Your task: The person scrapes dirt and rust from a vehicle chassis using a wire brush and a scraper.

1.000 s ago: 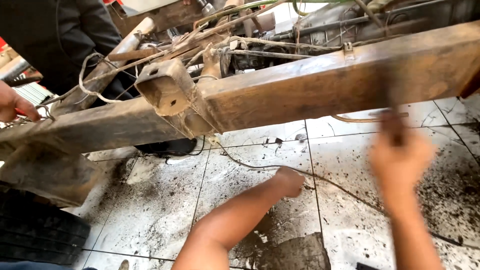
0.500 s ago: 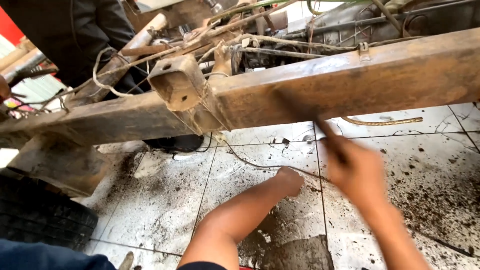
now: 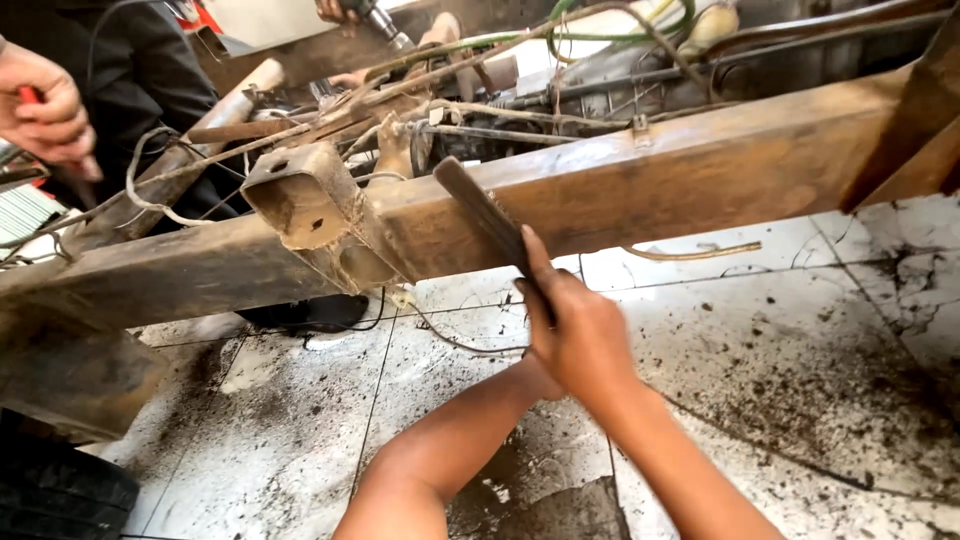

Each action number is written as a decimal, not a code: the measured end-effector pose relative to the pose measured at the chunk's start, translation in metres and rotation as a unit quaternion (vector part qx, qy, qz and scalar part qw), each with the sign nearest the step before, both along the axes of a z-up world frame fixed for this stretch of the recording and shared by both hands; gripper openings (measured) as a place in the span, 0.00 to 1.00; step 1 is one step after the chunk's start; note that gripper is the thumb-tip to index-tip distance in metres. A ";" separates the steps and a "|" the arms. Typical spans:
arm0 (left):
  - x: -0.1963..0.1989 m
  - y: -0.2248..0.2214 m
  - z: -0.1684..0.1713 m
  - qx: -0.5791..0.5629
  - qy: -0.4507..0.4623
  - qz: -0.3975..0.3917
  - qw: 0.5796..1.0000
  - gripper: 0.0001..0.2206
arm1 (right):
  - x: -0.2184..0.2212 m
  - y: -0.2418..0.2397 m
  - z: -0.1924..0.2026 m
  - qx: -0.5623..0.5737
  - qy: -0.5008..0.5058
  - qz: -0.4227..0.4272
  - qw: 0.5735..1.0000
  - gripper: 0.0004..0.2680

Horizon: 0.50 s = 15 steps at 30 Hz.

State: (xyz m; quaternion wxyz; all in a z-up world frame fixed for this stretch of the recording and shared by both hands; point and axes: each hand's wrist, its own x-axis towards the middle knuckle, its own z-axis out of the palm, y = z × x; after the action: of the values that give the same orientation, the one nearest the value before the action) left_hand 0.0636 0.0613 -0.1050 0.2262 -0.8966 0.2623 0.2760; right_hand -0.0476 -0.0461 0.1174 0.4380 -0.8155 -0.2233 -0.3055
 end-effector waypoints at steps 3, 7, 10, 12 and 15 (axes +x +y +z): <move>0.000 -0.001 0.001 -0.004 -0.011 -0.017 1.000 0.19 | 0.014 -0.054 -0.005 0.002 0.124 -0.053 0.991 0.13; 0.000 -0.004 0.005 -0.035 -0.015 -0.051 0.998 0.21 | 0.009 -0.139 0.017 0.219 0.193 -0.275 0.916 0.11; 0.003 -0.016 0.017 -0.107 -0.054 -0.126 0.985 0.19 | 0.014 -0.122 0.016 0.153 0.137 -0.261 0.943 0.11; -0.006 -0.040 0.048 -0.184 -0.073 -0.147 0.969 0.17 | 0.022 -0.091 0.001 0.031 0.063 -0.262 0.962 0.10; -0.028 -0.079 0.107 -0.516 -0.064 -0.212 0.827 0.15 | 0.013 -0.073 0.030 -0.135 0.021 -0.224 0.965 0.18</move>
State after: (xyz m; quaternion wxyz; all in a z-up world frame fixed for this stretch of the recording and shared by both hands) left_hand 0.0357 -0.0176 0.0015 -0.2001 -0.8205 0.5354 -0.0123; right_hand -0.0350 -0.1188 0.1474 0.2490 -0.9023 -0.0646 -0.3458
